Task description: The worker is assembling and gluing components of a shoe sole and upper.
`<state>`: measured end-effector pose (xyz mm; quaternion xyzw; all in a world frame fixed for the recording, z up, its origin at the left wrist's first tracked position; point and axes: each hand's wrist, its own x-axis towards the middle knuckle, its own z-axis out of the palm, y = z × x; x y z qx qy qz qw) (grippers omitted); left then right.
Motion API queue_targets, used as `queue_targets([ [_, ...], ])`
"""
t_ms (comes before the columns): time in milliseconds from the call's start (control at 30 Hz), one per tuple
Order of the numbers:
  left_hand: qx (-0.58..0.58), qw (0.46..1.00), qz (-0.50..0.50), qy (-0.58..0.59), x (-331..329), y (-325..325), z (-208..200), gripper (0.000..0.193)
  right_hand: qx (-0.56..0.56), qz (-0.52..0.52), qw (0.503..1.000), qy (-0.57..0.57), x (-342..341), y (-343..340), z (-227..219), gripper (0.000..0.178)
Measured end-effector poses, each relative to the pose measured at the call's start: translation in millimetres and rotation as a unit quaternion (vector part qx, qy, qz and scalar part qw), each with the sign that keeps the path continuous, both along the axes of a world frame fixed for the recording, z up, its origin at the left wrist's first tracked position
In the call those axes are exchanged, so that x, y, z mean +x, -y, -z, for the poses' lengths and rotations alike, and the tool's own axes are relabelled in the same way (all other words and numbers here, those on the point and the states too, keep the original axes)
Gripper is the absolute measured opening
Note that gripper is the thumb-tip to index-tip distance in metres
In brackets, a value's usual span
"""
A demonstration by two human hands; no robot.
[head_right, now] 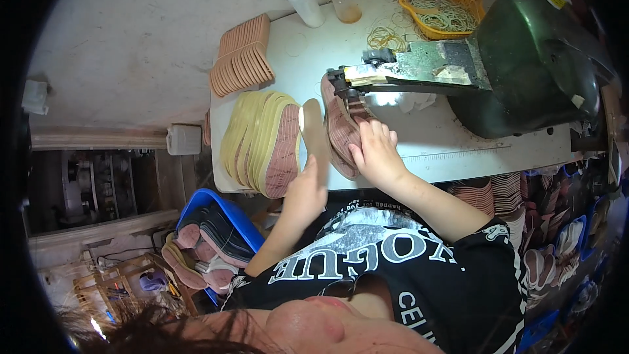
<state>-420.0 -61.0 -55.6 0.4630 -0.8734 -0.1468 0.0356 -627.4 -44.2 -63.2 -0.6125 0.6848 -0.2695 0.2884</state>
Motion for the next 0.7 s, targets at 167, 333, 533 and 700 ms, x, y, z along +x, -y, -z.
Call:
queue_targets([
  [167,0.205,0.893,-0.181,-0.358,46,21,-56,0.04,-0.107,0.002,0.994,-0.019,0,-23,-22,0.059],
  [333,0.279,0.65,-0.188,-0.681,9,-3,-72,0.043,0.161,-0.101,0.809,0.557,16,-14,-58,0.05],
  [533,0.387,0.578,-0.156,-0.701,-3,29,-77,0.044,0.083,-0.129,0.831,0.535,0,-5,-87,0.043],
  [700,0.488,0.523,-0.154,-0.681,-19,50,-86,0.031,0.127,-0.285,0.794,0.522,-14,-4,-71,0.052],
])
